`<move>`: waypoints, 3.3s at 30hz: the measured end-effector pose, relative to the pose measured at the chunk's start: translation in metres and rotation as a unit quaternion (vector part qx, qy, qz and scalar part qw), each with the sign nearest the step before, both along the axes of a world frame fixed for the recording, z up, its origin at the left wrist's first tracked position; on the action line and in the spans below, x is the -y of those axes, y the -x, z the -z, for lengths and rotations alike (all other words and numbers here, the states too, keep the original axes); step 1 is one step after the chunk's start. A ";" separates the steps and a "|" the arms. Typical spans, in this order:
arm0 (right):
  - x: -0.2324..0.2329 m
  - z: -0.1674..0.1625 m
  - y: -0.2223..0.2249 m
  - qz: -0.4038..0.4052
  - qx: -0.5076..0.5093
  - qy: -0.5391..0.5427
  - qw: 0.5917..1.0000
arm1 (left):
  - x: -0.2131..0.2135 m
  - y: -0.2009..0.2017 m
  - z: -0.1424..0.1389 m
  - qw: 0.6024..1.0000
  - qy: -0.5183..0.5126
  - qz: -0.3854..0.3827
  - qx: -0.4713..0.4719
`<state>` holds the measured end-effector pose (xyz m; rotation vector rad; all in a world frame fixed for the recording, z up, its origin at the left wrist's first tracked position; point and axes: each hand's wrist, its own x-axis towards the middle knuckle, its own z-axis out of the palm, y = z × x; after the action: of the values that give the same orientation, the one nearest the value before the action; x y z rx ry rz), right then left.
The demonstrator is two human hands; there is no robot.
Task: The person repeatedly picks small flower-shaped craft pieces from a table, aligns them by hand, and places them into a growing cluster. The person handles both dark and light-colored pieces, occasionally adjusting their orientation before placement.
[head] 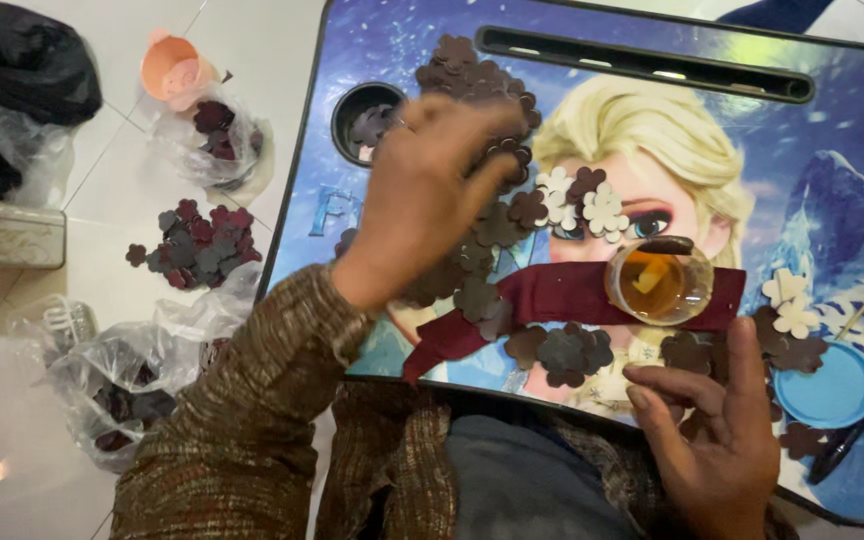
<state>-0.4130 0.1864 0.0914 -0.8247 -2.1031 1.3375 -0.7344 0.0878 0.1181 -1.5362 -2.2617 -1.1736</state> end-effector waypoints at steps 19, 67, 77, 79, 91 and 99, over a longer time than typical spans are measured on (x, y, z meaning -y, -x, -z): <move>-0.022 -0.046 0.053 -0.015 0.150 -0.374 0.915 | -0.008 -0.041 0.007 0.996 0.088 0.027 -0.013; 0.021 -0.033 0.001 -0.070 -0.101 -0.027 0.992 | 0.052 -0.141 0.020 0.679 -0.064 0.159 0.714; 0.022 -0.036 0.013 -0.106 0.027 -0.066 0.992 | 0.050 -0.150 0.021 0.740 -0.006 0.158 0.653; 0.023 -0.036 0.014 -0.106 0.047 -0.064 0.991 | 0.049 -0.153 0.022 0.727 -0.029 0.183 0.661; 0.025 -0.029 0.017 -0.108 0.064 -0.144 0.982 | 0.053 -0.156 0.016 0.701 -0.017 0.163 0.694; 0.026 -0.024 0.022 -0.113 0.076 -0.354 0.925 | 0.054 -0.154 0.013 0.731 0.012 0.142 0.667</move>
<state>-0.4352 0.1606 0.1155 -0.3869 -2.5991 0.5150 -0.5807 0.0336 0.1048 -1.0859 -2.6386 -3.0876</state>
